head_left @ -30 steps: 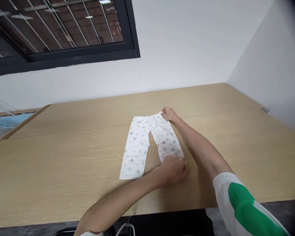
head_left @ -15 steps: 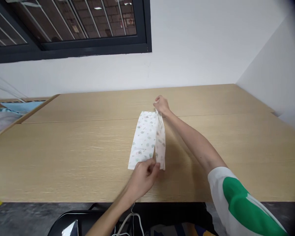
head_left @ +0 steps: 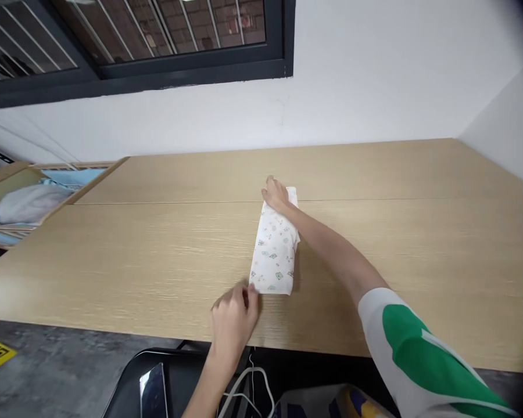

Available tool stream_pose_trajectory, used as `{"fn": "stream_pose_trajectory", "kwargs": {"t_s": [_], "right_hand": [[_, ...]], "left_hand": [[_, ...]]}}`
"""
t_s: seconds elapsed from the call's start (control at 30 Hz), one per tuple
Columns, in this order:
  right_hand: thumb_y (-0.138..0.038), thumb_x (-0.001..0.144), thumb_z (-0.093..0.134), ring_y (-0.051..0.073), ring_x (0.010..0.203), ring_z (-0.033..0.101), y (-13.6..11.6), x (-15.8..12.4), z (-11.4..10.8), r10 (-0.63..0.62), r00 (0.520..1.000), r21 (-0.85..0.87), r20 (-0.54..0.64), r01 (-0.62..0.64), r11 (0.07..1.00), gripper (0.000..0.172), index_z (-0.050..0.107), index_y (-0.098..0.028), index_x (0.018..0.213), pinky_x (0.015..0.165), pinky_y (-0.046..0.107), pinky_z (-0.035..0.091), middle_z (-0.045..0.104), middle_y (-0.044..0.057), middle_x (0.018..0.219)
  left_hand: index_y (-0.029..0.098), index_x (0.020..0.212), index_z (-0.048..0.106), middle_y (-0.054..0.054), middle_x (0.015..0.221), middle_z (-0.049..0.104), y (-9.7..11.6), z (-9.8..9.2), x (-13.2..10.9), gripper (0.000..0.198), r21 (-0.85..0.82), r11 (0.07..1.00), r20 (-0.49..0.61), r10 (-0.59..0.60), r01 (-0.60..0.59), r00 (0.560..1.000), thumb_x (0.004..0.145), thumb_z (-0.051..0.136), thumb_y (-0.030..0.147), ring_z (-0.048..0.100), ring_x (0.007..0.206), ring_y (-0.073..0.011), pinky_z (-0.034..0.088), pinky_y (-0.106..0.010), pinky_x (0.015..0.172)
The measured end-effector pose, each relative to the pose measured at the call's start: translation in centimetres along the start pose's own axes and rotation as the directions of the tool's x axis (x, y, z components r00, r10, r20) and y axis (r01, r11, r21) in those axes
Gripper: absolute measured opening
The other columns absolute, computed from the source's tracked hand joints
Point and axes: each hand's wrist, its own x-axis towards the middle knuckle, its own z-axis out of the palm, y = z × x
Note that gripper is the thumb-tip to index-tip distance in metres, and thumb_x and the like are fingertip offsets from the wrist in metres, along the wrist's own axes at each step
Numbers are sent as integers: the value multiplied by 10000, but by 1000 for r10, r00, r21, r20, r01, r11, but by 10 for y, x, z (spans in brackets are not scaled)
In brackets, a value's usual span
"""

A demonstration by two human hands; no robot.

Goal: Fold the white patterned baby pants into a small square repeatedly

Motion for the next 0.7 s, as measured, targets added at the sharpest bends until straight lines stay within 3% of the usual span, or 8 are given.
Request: {"fn": "stream_pose_trajectory", "kwargs": {"t_s": [0.1, 0.17, 0.2, 0.27, 0.33, 0.43, 0.57, 0.7], "right_hand": [[-304, 1067, 440, 319, 1198, 654, -12, -39, -4, -245, 969, 34, 20, 244, 969, 354, 506, -158, 1383, 1048, 500, 494, 662, 193, 1360], [-387, 1098, 404, 307, 1259, 638, -17, -79, -8, -439, 892, 144, 108, 423, 895, 439, 450, -172, 1478, 1078, 506, 492, 618, 188, 1451], [-440, 1106, 395, 302, 1321, 608, -17, -100, -9, -540, 825, 212, 164, 505, 836, 491, 412, -190, 1529, 1102, 511, 484, 587, 180, 1502], [-479, 1113, 385, 272, 1470, 491, -14, -142, -12, -721, 649, 345, 244, 637, 690, 562, 338, -225, 1612, 1193, 504, 421, 478, 158, 1622], [-460, 1119, 392, 233, 1566, 355, -7, -177, -12, -830, 488, 434, 272, 708, 558, 584, 304, -238, 1651, 1265, 473, 343, 371, 125, 1697], [-418, 1111, 442, 232, 1610, 248, 6, -206, -7, -888, 357, 448, 289, 770, 455, 588, 358, -183, 1644, 1305, 465, 272, 349, 134, 1702], [-438, 1094, 490, 246, 1605, 256, 17, -203, 5, -898, 306, 357, 315, 839, 411, 591, 431, -156, 1610, 1318, 455, 229, 380, 134, 1682], [-495, 1102, 428, 267, 1605, 257, 32, -160, 16, -858, 384, 219, 341, 855, 470, 621, 410, -149, 1619, 1308, 498, 226, 355, 143, 1690]], "left_hand": [[181, 924, 685, -91, 822, 716, 5, 2, -10, 301, 80, 985, -183, 165, -152, 969, 1045, 491, 378, 673, 771, -250, 447, -348, 717], [180, 1143, 694, -128, 1086, 740, 10, 5, -17, 278, 68, 950, -188, 313, -305, 931, 1049, 498, 353, 686, 958, -272, 491, -380, 820], [187, 1258, 668, -142, 1226, 717, 13, 8, -20, 308, 58, 927, -171, 376, -372, 911, 1050, 498, 338, 677, 1065, -281, 501, -394, 875], [188, 1403, 599, -160, 1405, 645, 16, 16, -27, 390, 49, 889, -126, 457, -455, 880, 1049, 495, 315, 624, 1247, -305, 499, -426, 973], [177, 1414, 597, -171, 1422, 636, 18, 25, -33, 408, 56, 878, -76, 478, -475, 875, 1042, 502, 315, 587, 1316, -337, 488, -464, 1015], [178, 1303, 673, -168, 1317, 693, 17, 37, -41, 345, 60, 893, -36, 448, -446, 893, 1029, 525, 328, 591, 1302, -368, 465, -516, 1050], [176, 1353, 659, -168, 1406, 660, 14, 43, -47, 376, 77, 900, -42, 432, -428, 901, 1026, 542, 318, 524, 1411, -365, 375, -538, 1165], [175, 1548, 501, -177, 1633, 461, 12, 43, -47, 536, 129, 878, -66, 471, -461, 879, 1031, 549, 305, 391, 1541, -347, 354, -507, 1185]]}}
